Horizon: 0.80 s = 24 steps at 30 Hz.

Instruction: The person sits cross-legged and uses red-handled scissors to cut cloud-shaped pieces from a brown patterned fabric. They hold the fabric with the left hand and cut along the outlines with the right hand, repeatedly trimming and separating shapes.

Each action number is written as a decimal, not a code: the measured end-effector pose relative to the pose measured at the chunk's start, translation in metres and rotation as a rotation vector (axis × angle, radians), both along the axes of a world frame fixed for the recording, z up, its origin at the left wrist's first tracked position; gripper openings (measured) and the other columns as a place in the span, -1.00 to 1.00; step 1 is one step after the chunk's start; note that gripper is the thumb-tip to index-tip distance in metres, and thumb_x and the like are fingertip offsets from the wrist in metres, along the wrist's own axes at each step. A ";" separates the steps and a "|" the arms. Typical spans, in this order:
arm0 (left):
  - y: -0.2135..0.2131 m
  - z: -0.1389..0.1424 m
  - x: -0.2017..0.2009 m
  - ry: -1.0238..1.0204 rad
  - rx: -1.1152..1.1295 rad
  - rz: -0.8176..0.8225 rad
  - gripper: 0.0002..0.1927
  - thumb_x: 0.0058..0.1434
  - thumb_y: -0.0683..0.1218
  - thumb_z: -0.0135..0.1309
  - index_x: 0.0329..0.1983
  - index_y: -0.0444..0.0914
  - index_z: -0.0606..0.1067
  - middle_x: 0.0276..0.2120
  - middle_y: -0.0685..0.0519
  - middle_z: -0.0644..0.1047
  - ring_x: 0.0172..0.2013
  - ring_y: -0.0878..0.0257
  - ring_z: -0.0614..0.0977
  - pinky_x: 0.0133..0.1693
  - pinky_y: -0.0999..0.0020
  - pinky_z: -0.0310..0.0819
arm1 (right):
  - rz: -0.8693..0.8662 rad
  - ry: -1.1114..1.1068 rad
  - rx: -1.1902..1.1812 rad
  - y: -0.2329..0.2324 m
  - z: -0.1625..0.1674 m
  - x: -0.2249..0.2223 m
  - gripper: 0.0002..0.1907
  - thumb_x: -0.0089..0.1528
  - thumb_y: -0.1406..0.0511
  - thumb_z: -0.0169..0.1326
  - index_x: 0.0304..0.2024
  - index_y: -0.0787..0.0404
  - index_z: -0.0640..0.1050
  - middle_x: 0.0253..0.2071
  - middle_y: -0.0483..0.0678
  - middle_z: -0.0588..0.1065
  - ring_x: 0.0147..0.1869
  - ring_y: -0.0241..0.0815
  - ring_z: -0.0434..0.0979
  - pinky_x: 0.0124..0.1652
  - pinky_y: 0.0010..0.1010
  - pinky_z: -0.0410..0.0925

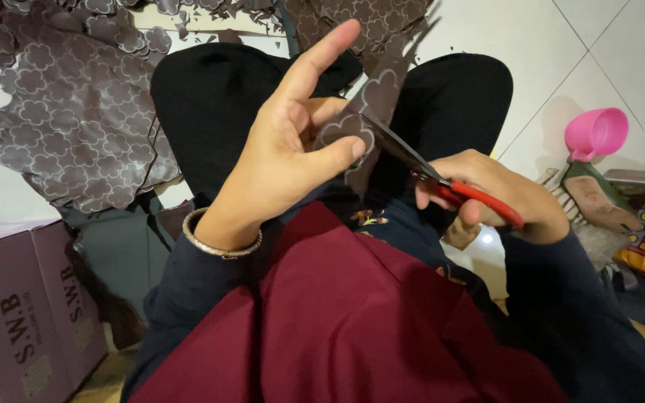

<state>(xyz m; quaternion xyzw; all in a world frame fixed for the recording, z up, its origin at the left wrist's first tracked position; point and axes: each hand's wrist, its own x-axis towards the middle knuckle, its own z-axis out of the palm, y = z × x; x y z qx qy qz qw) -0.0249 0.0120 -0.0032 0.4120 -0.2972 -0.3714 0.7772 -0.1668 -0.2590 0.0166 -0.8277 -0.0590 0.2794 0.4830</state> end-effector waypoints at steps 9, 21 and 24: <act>-0.007 -0.005 -0.007 0.076 0.031 -0.046 0.01 0.38 -0.37 0.14 0.68 -0.18 -0.21 -0.17 0.04 0.61 -0.19 0.45 0.57 -0.06 0.54 0.46 | 0.009 -0.050 0.033 0.011 -0.007 0.008 0.15 -0.09 -0.63 -0.39 -0.28 0.22 0.54 -0.56 -0.15 0.35 -0.51 -0.29 0.39 -0.48 -0.45 0.26; -0.009 -0.004 -0.007 0.054 0.042 -0.043 0.03 0.39 -0.37 0.15 0.70 -0.20 -0.23 -0.18 0.07 0.60 -0.22 0.48 0.53 -0.10 0.56 0.43 | -0.098 0.014 0.076 0.028 -0.004 0.012 0.19 -0.22 -0.68 -0.43 -0.39 0.22 0.48 -0.57 -0.18 0.32 -0.55 -0.32 0.34 -0.52 -0.48 0.24; -0.010 -0.002 -0.008 0.066 0.035 -0.035 0.03 0.39 -0.39 0.13 0.71 -0.20 -0.23 -0.11 0.04 0.59 -0.18 0.46 0.54 -0.05 0.55 0.46 | -0.091 0.016 0.091 0.030 -0.003 0.011 0.16 -0.20 -0.69 -0.47 -0.44 0.19 0.42 -0.56 -0.20 0.31 -0.53 -0.35 0.32 -0.51 -0.50 0.22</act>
